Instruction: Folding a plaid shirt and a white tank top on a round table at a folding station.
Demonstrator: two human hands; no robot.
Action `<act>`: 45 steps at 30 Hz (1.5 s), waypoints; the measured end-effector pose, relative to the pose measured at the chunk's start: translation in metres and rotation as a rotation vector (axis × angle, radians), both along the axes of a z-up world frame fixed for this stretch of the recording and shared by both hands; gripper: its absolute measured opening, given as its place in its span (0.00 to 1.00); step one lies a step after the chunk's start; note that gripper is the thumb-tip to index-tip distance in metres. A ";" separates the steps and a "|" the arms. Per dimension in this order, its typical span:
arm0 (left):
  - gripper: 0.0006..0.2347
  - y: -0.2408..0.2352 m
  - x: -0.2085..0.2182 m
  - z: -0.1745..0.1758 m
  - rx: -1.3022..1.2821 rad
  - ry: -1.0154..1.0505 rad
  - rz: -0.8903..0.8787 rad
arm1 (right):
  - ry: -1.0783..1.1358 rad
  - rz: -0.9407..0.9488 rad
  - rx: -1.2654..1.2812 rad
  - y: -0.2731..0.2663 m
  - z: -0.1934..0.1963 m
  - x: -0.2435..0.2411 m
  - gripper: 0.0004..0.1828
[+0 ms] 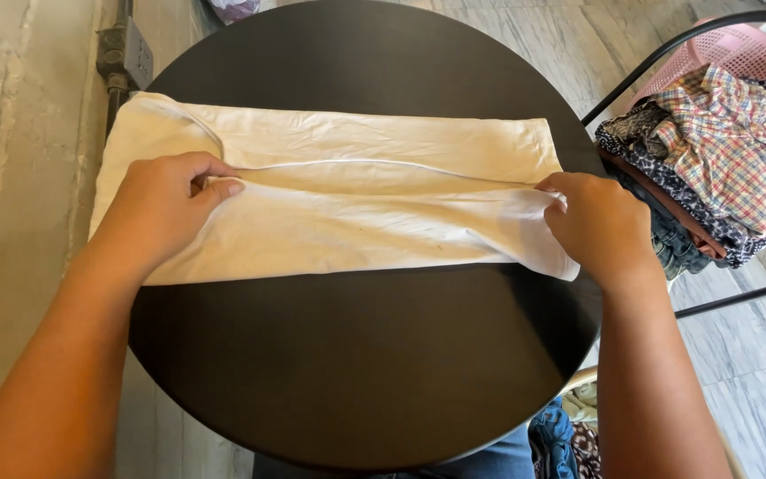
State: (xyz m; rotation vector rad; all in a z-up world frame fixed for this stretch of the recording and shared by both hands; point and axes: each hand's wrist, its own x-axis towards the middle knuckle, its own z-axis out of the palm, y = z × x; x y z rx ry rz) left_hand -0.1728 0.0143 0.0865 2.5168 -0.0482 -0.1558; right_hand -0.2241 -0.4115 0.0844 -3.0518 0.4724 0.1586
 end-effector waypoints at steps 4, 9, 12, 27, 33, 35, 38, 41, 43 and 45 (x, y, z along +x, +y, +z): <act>0.09 -0.005 0.003 -0.002 0.041 0.014 -0.016 | -0.058 -0.036 -0.092 -0.011 -0.017 0.014 0.21; 0.08 -0.008 0.015 -0.014 0.072 -0.058 -0.068 | -0.020 -0.085 -0.171 -0.022 -0.041 0.026 0.19; 0.09 -0.011 0.016 -0.011 0.113 -0.075 -0.104 | -0.113 0.009 -0.330 -0.033 -0.064 0.028 0.19; 0.03 0.022 0.055 -0.078 0.305 -1.017 -0.369 | -0.422 0.522 -0.158 0.055 -0.049 0.066 0.09; 0.01 0.020 0.049 -0.073 0.387 -1.032 -0.369 | -0.363 0.489 0.080 0.047 -0.047 0.059 0.11; 0.03 0.025 0.050 -0.075 0.365 -1.062 -0.372 | -0.426 0.493 0.078 0.044 -0.052 0.061 0.08; 0.05 0.024 0.048 -0.073 0.304 -1.104 -0.381 | -0.404 0.472 0.084 0.041 -0.050 0.061 0.07; 0.05 0.025 0.050 -0.074 0.318 -1.111 -0.375 | -0.431 0.490 0.077 0.032 -0.054 0.062 0.08; 0.05 0.026 0.049 -0.074 0.302 -1.099 -0.383 | -0.392 0.439 0.077 0.029 -0.052 0.063 0.09; 0.06 0.025 0.048 -0.072 0.283 -1.088 -0.393 | -0.354 0.387 0.075 0.024 -0.051 0.063 0.12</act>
